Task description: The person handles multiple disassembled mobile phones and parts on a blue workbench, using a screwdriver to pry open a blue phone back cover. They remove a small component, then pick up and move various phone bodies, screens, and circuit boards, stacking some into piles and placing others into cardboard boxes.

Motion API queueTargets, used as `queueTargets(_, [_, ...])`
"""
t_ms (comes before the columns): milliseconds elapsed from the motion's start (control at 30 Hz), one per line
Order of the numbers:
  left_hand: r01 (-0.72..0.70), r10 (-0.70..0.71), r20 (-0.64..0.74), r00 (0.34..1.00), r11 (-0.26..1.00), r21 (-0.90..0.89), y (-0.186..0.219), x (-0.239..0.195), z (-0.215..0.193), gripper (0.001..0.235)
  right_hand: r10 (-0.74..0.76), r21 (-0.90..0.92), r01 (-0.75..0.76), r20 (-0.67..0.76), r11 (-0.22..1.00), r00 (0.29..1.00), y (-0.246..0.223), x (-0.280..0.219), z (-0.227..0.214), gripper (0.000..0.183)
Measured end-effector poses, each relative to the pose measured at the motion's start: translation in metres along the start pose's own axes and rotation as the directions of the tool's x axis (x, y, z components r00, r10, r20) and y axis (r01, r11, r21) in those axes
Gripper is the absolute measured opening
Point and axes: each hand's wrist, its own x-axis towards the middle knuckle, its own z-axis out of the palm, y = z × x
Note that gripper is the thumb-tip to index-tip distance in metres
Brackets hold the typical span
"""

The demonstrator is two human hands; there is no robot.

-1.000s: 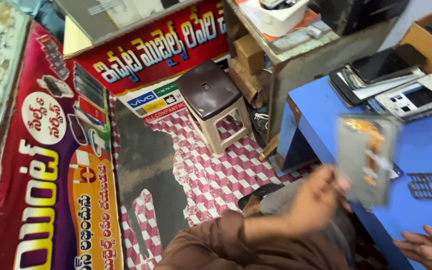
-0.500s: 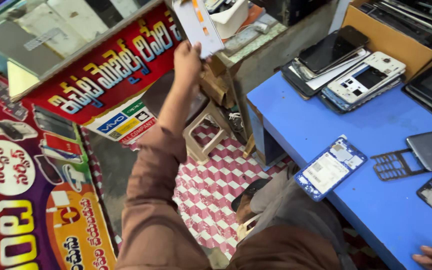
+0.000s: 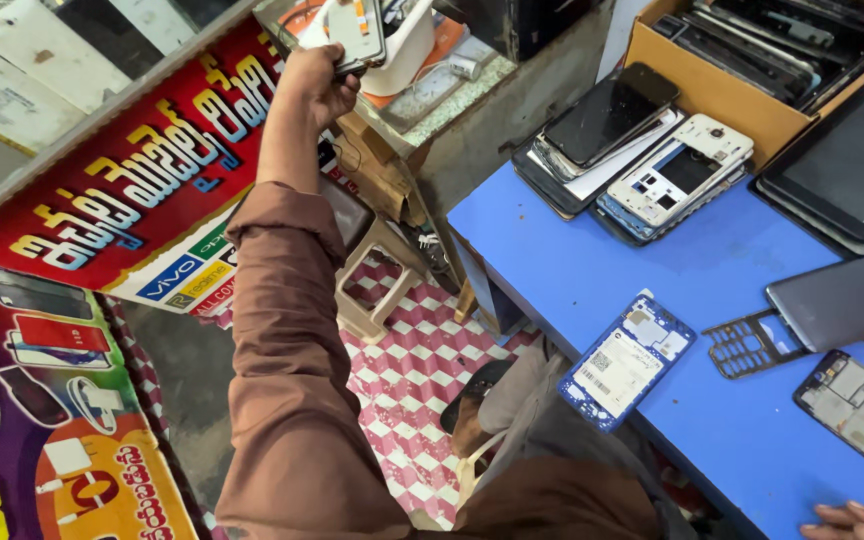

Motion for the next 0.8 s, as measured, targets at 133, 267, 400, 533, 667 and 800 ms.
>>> queueTargets(133, [-0.040,0.040,0.001,0.999,0.998,0.043,0.000,-0.016,0.003,0.022,-0.037,-0.017,0.038,0.029,0.999,0.999,0.013,-0.003,-0.004,0.051])
queueTargets(267, [-0.029,0.028,0.020,0.999,0.999,0.040,0.001,-0.031,0.005,0.036,-0.067,-0.038,0.069,0.049,0.997,0.997,0.025,-0.010,-0.008,0.051])
queueTargets(400, [-0.038,0.041,-0.040,0.998,0.997,0.068,-0.003,-0.042,0.009,0.051,-0.036,-0.144,0.039,0.023,0.989,0.999,0.046,-0.011,-0.018,0.050])
queueTargets(533, [-0.231,0.240,-0.102,0.966,0.969,0.088,-0.039,-0.065,0.009,0.061,-0.107,-0.164,0.172,0.345,0.971,0.933,0.055,-0.003,-0.038,0.058])
queueTargets(667, [-0.325,0.356,-0.100,0.929,0.915,0.240,-0.107,-0.125,0.013,0.044,-0.146,-0.173,0.180,0.193,0.968,0.970,0.031,-0.026,-0.025,0.055])
queueTargets(800, [-0.538,0.566,0.004,0.824,0.780,0.320,-0.178,-0.233,0.037,0.031,-0.238,-0.428,0.085,-0.317,0.900,0.918,-0.047,-0.078,0.045,0.036])
